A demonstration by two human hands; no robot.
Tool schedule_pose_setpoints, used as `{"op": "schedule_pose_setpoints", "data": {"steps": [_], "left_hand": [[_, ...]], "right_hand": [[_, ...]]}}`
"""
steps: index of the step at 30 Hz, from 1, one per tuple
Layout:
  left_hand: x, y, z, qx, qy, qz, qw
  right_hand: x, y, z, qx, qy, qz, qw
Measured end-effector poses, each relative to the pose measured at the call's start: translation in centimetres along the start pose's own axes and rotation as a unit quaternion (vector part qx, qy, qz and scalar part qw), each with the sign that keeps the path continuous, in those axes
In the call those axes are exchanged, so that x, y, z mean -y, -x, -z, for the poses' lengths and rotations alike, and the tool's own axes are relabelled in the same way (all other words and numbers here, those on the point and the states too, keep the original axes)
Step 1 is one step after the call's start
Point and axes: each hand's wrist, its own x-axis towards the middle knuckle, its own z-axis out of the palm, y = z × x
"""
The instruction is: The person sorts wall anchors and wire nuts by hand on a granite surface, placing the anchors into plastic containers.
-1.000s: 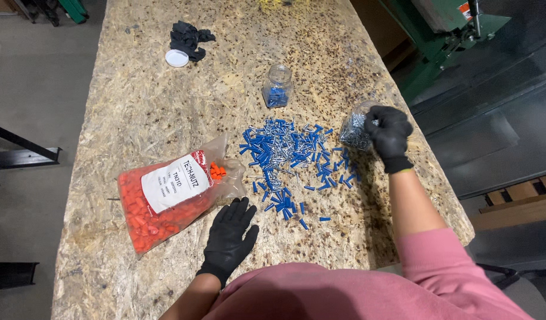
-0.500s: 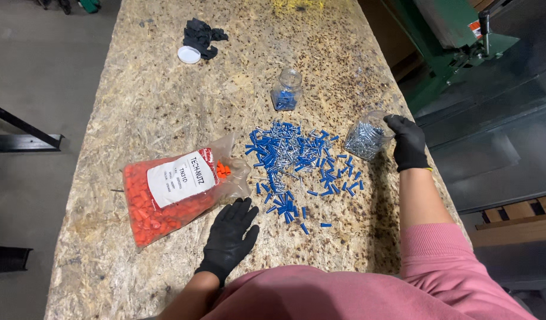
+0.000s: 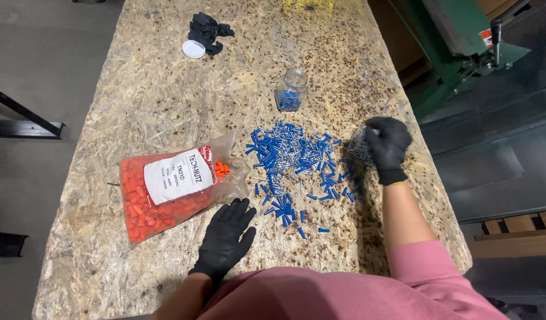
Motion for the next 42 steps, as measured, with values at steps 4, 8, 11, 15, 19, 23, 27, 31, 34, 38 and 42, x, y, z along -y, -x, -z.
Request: {"op": "schedule_pose_setpoints", "data": {"steps": [4,8,11,15,19,23,27,31,34,38,42], "left_hand": [[0.2,0.1,-0.5,-0.006,-0.025,-0.007,1.000],[0.0,0.1,-0.1,-0.025,-0.019,-0.027,0.999],[-0.1,0.1,0.0,-0.014,-0.009,-0.017,1.000],[-0.3,-0.2,0.1,-0.041,-0.007,-0.028,0.999],[-0.5,-0.1,0.3,-0.031,-0.014,-0.012,0.999],[-0.4,-0.2,0.3,-0.024,-0.003,-0.010,1.000],[-0.4,0.0,0.1,-0.035,-0.012,-0.019,0.999],[-0.3,-0.2,0.2,-0.036,-0.007,-0.022,0.999],[-0.3,-0.2,0.2,-0.029,-0.009,-0.017,0.999],[-0.4,-0.3,0.4,-0.027,-0.006,-0.013,1.000],[-0.3,-0.3,-0.1,-0.012,-0.023,-0.004,1.000]], "right_hand": [[5.2,2.8,-1.9,0.074,-0.044,0.194,0.977],[5.6,4.4,-4.3,0.116,0.168,0.219,0.954],[5.0,4.5,-5.5,0.124,0.190,0.234,0.945],[2.2,4.1,-7.5,0.131,0.226,0.254,0.931],[1.1,3.4,-8.4,0.139,0.256,0.269,0.918],[1.6,2.8,-7.8,0.145,0.249,0.254,0.924],[0.0,2.1,-6.4,0.128,0.094,0.214,0.964],[1.5,0.9,-3.6,0.230,-0.015,-0.030,0.973],[2.2,1.0,-2.6,0.247,-0.115,-0.156,0.949],[1.0,-0.5,-0.6,0.152,-0.134,-0.114,0.973],[-6.8,-2.6,0.5,0.068,0.111,-0.025,0.991]]}}
